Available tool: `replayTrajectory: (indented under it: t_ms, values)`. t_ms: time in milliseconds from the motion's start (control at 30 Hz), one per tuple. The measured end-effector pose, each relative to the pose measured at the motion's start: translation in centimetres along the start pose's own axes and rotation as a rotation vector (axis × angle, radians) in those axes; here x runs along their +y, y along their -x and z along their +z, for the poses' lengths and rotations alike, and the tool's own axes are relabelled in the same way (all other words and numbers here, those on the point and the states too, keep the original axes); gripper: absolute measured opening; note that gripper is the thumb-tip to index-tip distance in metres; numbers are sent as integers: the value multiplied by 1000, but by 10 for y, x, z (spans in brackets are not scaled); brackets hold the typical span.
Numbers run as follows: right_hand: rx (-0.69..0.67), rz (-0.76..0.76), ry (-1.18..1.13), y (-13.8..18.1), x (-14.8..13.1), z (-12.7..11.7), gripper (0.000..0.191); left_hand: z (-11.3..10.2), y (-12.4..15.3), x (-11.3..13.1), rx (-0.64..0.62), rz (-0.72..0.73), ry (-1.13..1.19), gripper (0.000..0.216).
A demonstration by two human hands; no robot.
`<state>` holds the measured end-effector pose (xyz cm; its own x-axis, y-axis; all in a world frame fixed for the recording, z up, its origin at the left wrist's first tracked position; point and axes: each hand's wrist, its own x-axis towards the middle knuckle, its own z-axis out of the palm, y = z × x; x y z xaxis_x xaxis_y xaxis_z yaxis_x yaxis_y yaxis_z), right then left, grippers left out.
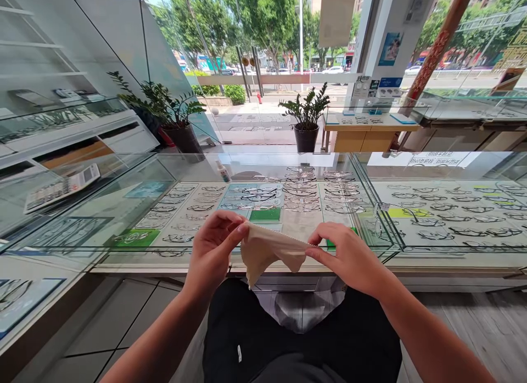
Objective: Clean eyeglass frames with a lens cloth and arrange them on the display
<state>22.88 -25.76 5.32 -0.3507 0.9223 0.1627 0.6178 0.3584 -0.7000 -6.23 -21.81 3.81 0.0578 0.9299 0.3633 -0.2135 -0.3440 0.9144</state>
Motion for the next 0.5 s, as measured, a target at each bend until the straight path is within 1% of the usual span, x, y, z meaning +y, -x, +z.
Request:
replayTrajectory:
  t_ms: [67,133,167,267,300,333,400,433,500]
  values:
    - [3,28,8,0,-1,-5,27,0,-1,2,-5,-9,-6,21]
    - [39,31,4,0,-6,-11,26,2,-2,6,4,10,-24,22]
    - [86,10,-9,-1,-8,-13,26,5,-3,9,29,48,-32,22]
    - [289,-71,-74,-8,-15,-18,24,12,-10,13,118,201,-53,22]
    - [316,-74,-106,-11,-15,-19,25,14,-14,12,123,218,-62,23]
    - [310,-58,-145,-14,-15,-19,26,16,-17,10,112,211,-71,24]
    - [248,0,-236,-20,-13,-19,30,17,-23,5,75,155,-80,25]
    - [221,24,-284,-22,-12,-19,33,16,-24,3,70,136,-77,26]
    - [213,57,-361,-25,-10,-19,37,15,-26,0,78,127,-72,26]
